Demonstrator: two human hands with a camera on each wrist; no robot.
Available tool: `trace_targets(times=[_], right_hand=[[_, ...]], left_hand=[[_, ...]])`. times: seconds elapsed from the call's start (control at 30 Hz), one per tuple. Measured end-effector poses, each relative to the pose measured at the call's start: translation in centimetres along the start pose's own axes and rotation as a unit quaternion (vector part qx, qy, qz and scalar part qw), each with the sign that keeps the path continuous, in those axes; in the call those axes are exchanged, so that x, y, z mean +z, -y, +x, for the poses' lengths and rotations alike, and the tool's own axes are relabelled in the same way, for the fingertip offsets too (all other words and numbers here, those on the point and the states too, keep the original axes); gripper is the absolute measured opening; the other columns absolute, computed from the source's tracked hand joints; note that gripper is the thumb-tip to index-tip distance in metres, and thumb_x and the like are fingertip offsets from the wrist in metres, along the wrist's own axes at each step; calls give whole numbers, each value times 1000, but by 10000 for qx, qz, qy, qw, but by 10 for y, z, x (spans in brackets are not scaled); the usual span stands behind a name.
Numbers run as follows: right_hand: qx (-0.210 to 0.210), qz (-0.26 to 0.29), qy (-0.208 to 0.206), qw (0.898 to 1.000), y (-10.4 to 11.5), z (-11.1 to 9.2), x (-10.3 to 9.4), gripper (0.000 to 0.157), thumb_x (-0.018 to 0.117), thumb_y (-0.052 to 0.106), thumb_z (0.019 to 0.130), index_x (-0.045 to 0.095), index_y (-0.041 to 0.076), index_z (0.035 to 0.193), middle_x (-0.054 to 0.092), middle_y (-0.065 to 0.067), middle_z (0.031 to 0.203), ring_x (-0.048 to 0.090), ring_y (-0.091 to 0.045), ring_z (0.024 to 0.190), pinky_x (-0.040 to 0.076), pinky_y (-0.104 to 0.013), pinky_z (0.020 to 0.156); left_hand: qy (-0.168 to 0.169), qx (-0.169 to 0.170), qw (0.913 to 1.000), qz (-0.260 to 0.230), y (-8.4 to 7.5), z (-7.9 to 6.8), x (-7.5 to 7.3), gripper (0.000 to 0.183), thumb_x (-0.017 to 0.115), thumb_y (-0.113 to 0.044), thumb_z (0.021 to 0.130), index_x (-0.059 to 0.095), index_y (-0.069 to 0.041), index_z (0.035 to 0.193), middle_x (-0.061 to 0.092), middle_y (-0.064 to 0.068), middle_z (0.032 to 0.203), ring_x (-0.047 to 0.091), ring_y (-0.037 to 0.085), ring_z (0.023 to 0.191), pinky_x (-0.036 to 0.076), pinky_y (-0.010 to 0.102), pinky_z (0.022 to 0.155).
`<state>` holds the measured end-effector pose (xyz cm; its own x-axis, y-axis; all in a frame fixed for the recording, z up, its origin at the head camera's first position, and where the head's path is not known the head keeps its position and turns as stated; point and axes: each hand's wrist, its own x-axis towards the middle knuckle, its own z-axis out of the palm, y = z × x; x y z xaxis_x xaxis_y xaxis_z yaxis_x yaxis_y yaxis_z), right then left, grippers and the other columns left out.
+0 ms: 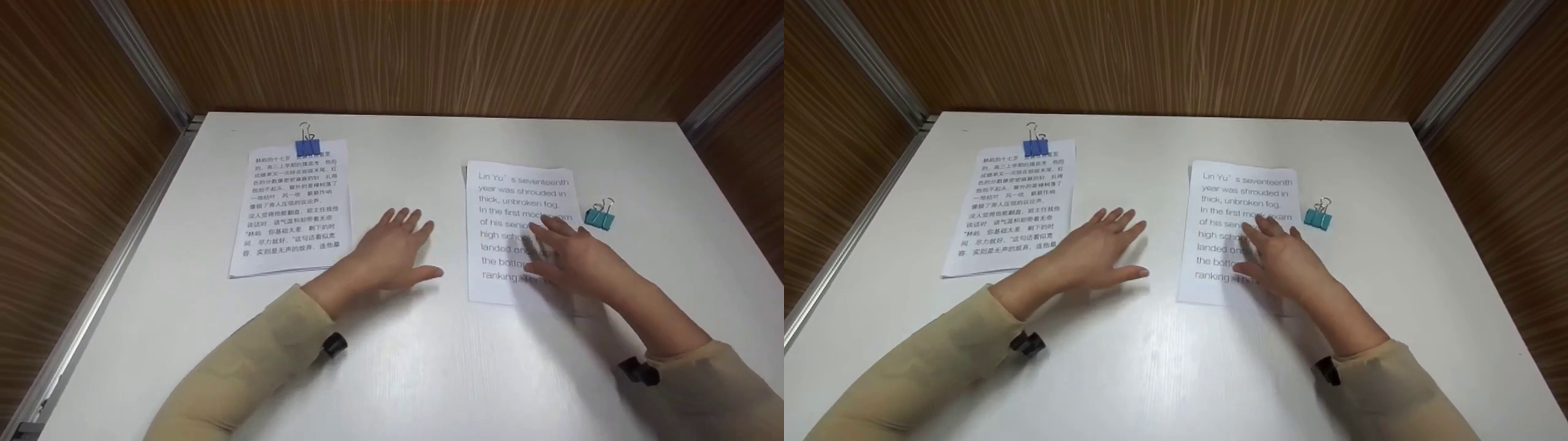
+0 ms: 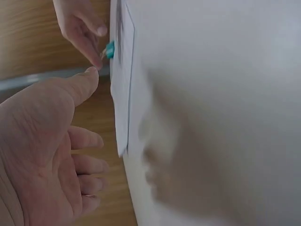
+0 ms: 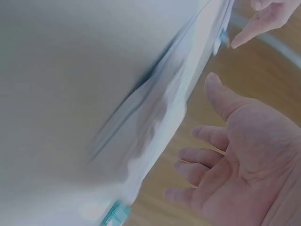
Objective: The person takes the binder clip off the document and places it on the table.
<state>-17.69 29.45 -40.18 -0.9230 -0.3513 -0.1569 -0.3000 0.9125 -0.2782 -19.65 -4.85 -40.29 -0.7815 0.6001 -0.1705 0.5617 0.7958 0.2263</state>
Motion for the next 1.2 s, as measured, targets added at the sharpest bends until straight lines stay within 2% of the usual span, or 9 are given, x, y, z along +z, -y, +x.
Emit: trace_targets(times=[0.17, 0.33, 0.57, 0.7, 0.87, 1.2], right_hand=[[-460, 54, -63, 9989, 41, 22, 5, 78, 77, 36, 99, 42, 4, 162, 33, -24, 168, 28, -46, 156, 19, -68, 124], [-1021, -65, -103, 9947, 82, 52, 10, 80, 74, 42, 100, 41, 6, 163, 32, -23, 169, 25, -46, 157, 20, -69, 124], [-1353, -226, -26, 9905, 139, 94, 20, 81, 68, 50, 102, 37, 10, 166, 29, -20, 170, 25, -44, 157, 24, -67, 124], [-1394, -192, 117, 9900, 168, 114, 33, 82, 66, 52, 103, 35, 12, 167, 28, -18, 171, 24, -42, 158, 23, -66, 125], [-1373, -245, 325, 9897, 195, 133, 47, 81, 64, 52, 104, 33, 12, 168, 26, -16, 172, 23, -39, 159, 23, -63, 126], [-1339, -571, 604, 9875, 231, 162, 64, 84, 64, 54, 103, 29, 16, 169, 24, -14, 174, 20, -37, 160, 23, -61, 126]], left_hand=[[-322, -274, 9987, -292, 50, -35, -6, 90, 56, -66, 102, 31, -9, 167, 24, 21, 172, 20, 39, 160, 7, 49, 131], [-552, -722, 9955, -255, 94, -65, -12, 92, 54, -68, 102, 30, -8, 168, 24, 21, 172, 19, 40, 160, 7, 51, 131], [-566, -1258, 9898, -364, 144, -100, -6, 93, 57, -65, 102, 29, -4, 167, 21, 25, 172, 16, 45, 160, 9, 57, 130], [-559, -1491, 9859, -514, 165, -118, -1, 92, 58, -61, 102, 29, -1, 166, 21, 28, 171, 15, 48, 159, 8, 58, 130], [-532, -1675, 9828, -563, 183, -133, 0, 94, 59, -61, 102, 29, 1, 165, 21, 30, 170, 14, 51, 158, 7, 61, 129], [-436, -1907, 9786, -631, 210, -142, 0, 101, 61, -65, 100, 25, 2, 166, 16, 31, 171, 8, 51, 159, 5, 61, 129]])
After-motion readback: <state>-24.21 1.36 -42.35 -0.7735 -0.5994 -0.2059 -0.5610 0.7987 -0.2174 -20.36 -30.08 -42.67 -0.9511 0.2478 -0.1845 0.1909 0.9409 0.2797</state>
